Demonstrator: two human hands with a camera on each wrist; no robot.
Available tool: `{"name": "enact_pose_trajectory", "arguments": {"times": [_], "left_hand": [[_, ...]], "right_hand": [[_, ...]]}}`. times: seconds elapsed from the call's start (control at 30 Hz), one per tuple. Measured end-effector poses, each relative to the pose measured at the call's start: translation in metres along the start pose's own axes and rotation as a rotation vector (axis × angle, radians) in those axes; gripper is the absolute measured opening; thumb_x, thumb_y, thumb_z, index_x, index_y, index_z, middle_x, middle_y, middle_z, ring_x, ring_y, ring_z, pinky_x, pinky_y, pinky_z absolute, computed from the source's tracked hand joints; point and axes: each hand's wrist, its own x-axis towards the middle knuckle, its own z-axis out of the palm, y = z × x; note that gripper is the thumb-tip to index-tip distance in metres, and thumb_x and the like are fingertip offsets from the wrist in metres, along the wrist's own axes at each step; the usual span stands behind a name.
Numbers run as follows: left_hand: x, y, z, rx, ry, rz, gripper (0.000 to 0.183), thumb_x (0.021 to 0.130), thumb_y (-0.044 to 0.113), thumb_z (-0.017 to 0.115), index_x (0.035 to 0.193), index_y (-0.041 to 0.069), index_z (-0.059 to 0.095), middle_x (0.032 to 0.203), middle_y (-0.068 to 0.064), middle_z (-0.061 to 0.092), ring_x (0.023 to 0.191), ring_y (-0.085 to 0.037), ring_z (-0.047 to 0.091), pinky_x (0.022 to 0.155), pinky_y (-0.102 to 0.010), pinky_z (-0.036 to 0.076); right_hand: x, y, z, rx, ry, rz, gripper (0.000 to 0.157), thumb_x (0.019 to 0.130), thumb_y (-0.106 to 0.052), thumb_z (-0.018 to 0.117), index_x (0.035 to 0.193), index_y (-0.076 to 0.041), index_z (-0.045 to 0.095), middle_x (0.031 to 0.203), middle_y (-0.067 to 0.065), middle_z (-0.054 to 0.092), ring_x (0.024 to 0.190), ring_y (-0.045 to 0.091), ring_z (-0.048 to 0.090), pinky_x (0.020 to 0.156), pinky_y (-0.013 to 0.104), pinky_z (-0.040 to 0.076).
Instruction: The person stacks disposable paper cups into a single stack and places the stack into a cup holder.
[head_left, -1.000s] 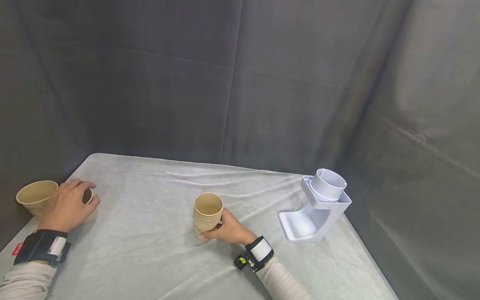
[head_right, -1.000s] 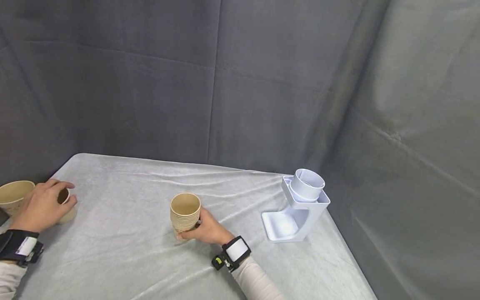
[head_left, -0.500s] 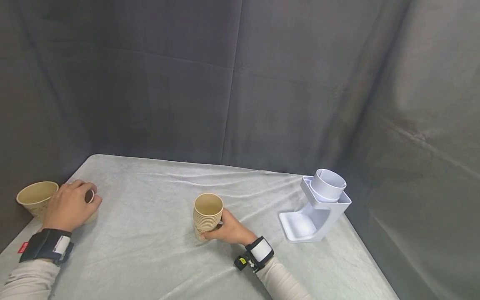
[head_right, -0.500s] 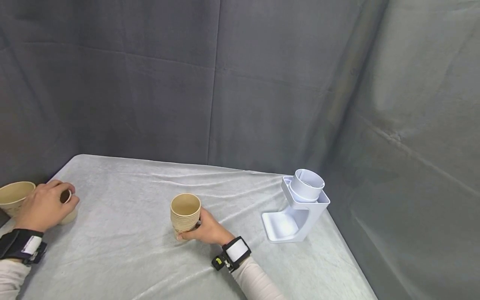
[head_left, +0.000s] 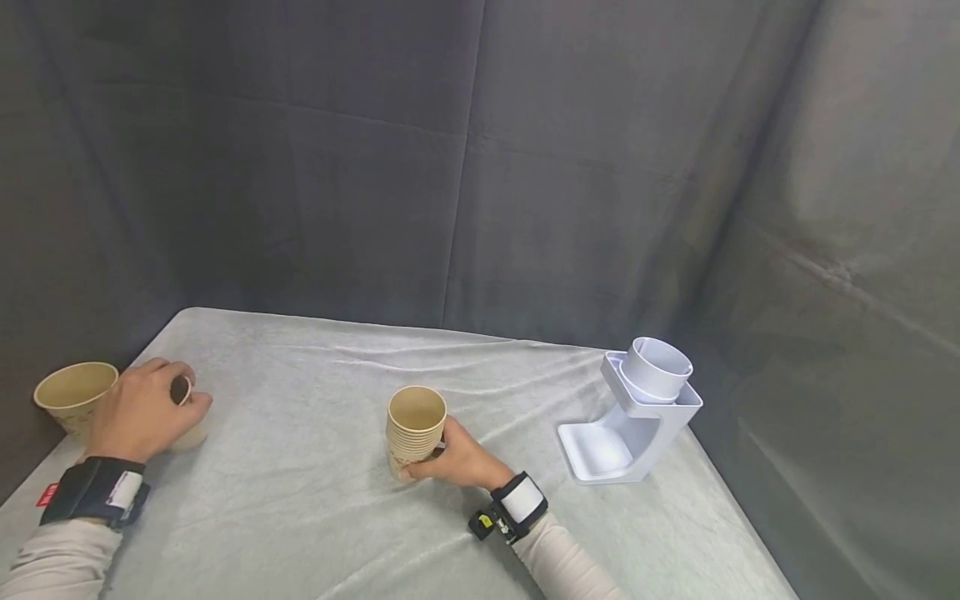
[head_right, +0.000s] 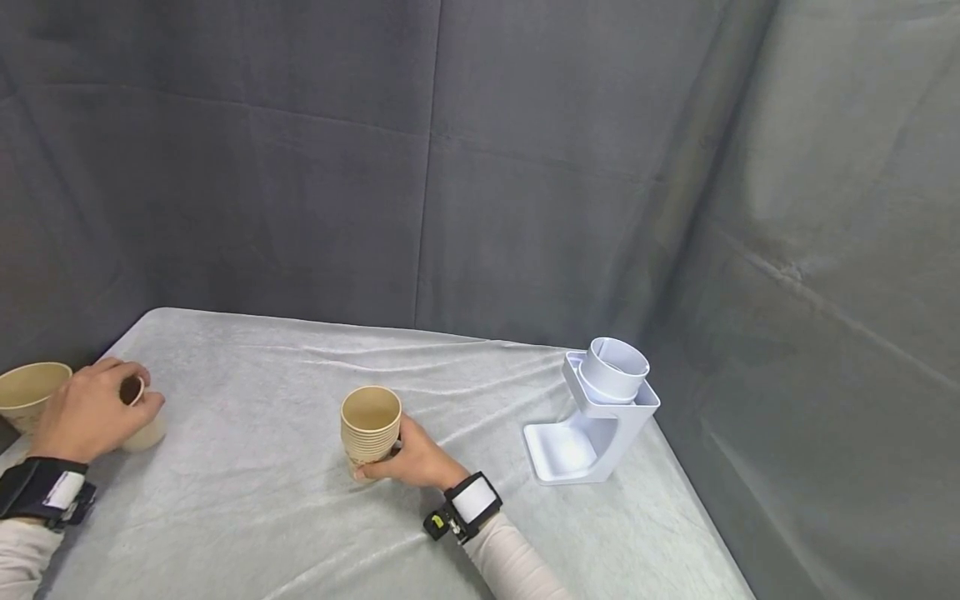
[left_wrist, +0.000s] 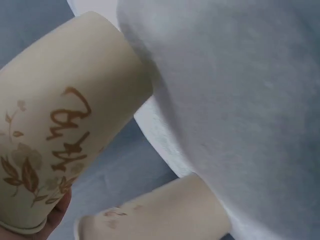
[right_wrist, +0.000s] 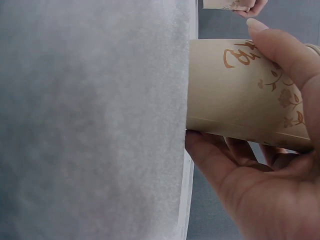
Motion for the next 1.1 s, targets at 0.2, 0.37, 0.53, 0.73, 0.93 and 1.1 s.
{"name": "enact_pose_trajectory", "arguments": {"times": [0.2, 0.37, 0.53, 0.73, 0.93, 1.1], "left_hand": [[0.005, 0.018, 0.001, -0.058, 0.020, 0.036, 0.021, 0.079, 0.023, 0.058, 0.092, 0.007, 0.060, 0.098, -0.019, 0.059, 0.086, -0.037, 0.055, 0.066, -0.056, 0.042], [0.011, 0.038, 0.004, -0.127, 0.022, 0.064, 0.017, 0.083, 0.020, 0.054, 0.094, 0.007, 0.059, 0.099, -0.016, 0.057, 0.091, -0.035, 0.053, 0.071, -0.056, 0.042], [0.016, 0.058, 0.008, -0.131, 0.035, 0.106, 0.017, 0.084, 0.022, 0.054, 0.092, 0.008, 0.059, 0.097, -0.013, 0.056, 0.091, -0.034, 0.052, 0.073, -0.056, 0.044], [0.023, 0.082, 0.013, -0.151, 0.086, 0.149, 0.015, 0.083, 0.021, 0.055, 0.089, 0.008, 0.060, 0.094, -0.010, 0.056, 0.088, -0.030, 0.052, 0.071, -0.053, 0.046], [0.034, 0.110, 0.016, -0.181, 0.129, 0.191, 0.013, 0.083, 0.021, 0.054, 0.088, 0.010, 0.060, 0.091, -0.006, 0.055, 0.086, -0.026, 0.051, 0.070, -0.049, 0.047], [0.043, 0.132, 0.020, -0.224, 0.158, 0.248, 0.012, 0.083, 0.022, 0.054, 0.086, 0.012, 0.060, 0.090, -0.003, 0.054, 0.085, -0.022, 0.050, 0.069, -0.045, 0.047]], "right_hand": [[0.001, 0.021, 0.003, -0.012, 0.009, 0.009, 0.072, 0.066, -0.016, 0.080, 0.128, -0.020, 0.044, 0.117, -0.002, 0.056, 0.108, 0.013, 0.053, 0.095, 0.036, 0.041], [0.000, 0.014, 0.002, -0.009, 0.003, 0.017, 0.071, 0.066, -0.015, 0.079, 0.128, -0.016, 0.044, 0.118, 0.002, 0.056, 0.109, 0.013, 0.053, 0.095, 0.037, 0.041], [-0.001, -0.004, -0.001, 0.006, -0.014, 0.023, 0.069, 0.067, -0.010, 0.078, 0.127, -0.006, 0.044, 0.118, 0.008, 0.056, 0.109, 0.013, 0.053, 0.095, 0.037, 0.041], [-0.001, -0.013, -0.003, -0.007, -0.022, 0.034, 0.069, 0.068, -0.009, 0.077, 0.128, -0.004, 0.044, 0.118, 0.007, 0.056, 0.109, 0.013, 0.053, 0.095, 0.035, 0.041], [0.000, 0.004, 0.000, 0.013, -0.005, 0.022, 0.069, 0.067, -0.012, 0.079, 0.126, -0.015, 0.045, 0.117, 0.002, 0.057, 0.109, 0.013, 0.053, 0.094, 0.036, 0.042], [0.000, 0.003, 0.000, 0.013, -0.007, 0.022, 0.068, 0.067, -0.013, 0.079, 0.126, -0.016, 0.045, 0.116, 0.000, 0.057, 0.108, 0.013, 0.053, 0.094, 0.035, 0.042]]}}
